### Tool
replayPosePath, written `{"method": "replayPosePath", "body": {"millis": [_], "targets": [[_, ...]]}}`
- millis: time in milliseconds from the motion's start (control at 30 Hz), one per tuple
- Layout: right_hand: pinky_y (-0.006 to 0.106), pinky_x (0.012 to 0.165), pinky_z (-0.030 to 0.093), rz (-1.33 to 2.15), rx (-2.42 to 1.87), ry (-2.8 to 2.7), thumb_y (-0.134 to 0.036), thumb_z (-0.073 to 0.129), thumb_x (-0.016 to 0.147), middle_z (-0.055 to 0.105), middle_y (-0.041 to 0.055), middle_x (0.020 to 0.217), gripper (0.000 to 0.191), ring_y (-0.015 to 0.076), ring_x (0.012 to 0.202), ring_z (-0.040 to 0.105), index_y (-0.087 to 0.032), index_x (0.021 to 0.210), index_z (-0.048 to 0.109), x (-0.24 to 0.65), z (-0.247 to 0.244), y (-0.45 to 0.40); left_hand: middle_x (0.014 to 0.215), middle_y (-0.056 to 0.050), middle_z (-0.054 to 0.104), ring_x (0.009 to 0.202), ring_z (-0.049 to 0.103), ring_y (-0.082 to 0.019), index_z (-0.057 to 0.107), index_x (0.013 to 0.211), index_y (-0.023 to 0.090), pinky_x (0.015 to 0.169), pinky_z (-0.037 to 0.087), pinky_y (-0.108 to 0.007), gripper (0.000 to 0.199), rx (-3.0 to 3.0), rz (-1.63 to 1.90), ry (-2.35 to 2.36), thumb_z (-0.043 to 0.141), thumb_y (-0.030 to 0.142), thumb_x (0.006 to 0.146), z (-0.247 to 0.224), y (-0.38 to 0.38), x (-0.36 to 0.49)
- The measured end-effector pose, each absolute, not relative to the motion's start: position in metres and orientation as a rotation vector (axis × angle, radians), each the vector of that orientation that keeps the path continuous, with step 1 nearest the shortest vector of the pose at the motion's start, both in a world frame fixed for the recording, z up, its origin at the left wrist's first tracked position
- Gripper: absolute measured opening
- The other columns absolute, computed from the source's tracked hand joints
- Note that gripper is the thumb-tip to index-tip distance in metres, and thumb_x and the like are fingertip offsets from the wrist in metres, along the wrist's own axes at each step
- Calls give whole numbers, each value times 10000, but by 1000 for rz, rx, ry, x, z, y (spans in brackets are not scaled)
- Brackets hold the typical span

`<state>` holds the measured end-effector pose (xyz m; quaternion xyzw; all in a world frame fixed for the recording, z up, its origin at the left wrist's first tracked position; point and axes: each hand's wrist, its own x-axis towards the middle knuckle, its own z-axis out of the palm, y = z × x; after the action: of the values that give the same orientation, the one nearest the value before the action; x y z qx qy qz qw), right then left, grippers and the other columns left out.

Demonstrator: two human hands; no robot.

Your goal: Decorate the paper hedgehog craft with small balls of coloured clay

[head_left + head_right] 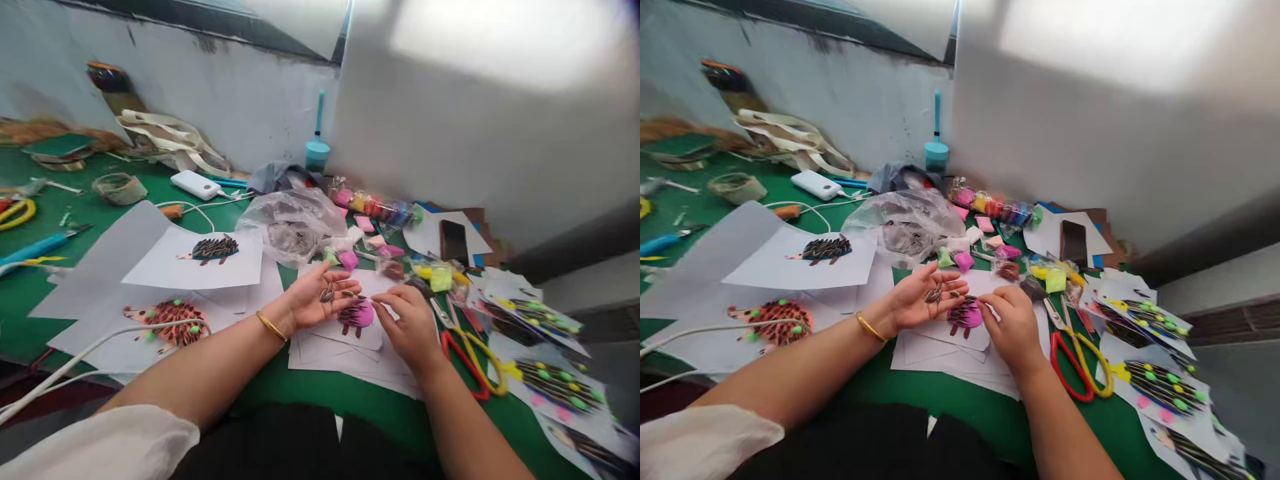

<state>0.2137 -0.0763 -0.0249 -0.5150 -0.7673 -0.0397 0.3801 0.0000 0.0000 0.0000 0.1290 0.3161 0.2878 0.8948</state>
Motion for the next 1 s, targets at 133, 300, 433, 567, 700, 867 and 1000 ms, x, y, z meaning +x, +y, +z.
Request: {"method": "replayPosePath", "body": {"millis": [133, 300, 433, 567, 700, 867, 1000], "targets": [[393, 789, 472, -67, -1288, -1997, -209, 647, 906, 623, 71, 912, 182, 218, 874, 573, -190, 1073, 716, 196, -22, -79, 1136, -197, 664, 965, 703, -226, 579, 1168, 56, 835, 590, -315, 510, 298, 523, 616, 426, 508, 988, 1, -3, 3], [382, 767, 484, 17, -1304, -2029, -241, 639, 922, 641, 69, 902, 172, 211, 844, 580, -213, 1063, 732, 190, -23, -77, 1177, -208, 668, 919, 706, -208, 590, 1193, 61, 776, 594, -302, 542, 338, 491, 604, 385, 524, 999, 1, -6, 4], [352, 776, 503, 136, -1243, -2029, -218, 624, 930, 667, 56, 917, 164, 199, 868, 604, -237, 1062, 719, 196, -22, -78, 1234, -219, 649, 955, 707, -215, 609, 1182, 59, 806, 591, -306, 578, 359, 456, 587, 379, 554, 992, 2, -6, 4], [331, 782, 502, 172, -1264, -1910, -204, 585, 950, 680, 43, 893, 110, 182, 852, 617, -222, 968, 691, 200, -16, -81, 1186, -207, 663, 977, 706, -225, 634, 1137, 67, 788, 585, -294, 528, 393, 427, 592, 416, 526, 988, 2, -5, 2], [303, 691, 491, 180, -1338, -1768, -224, 570, 955, 682, 26, 847, 93, 164, 756, 610, -223, 920, 656, 199, -15, -84, 857, -78, 673, 671, 633, -86, 659, 1002, 115, 460, 378, -126, 263, 646, 368, 645, 692, 339, 868, 0, -11, 3], [301, 710, 494, 318, -1226, -1843, -185, 591, 932, 677, 15, 859, 86, 155, 777, 614, -242, 927, 655, 191, -16, -87, 613, 30, 571, 441, 360, -31, 548, 806, 169, 418, 199, -170, 374, 1028, 344, 588, 721, 501, 811, -3, -23, 6], [293, 715, 506, 359, -1204, -1805, -175, 617, 910, 618, 20, 858, 93, 152, 791, 608, -241, 920, 682, 188, -13, -86, 656, 7, 603, 515, 437, -66, 589, 819, 167, 474, 276, -202, 401, 1214, 381, 598, 684, 557, 811, -2, -26, 7]]}}
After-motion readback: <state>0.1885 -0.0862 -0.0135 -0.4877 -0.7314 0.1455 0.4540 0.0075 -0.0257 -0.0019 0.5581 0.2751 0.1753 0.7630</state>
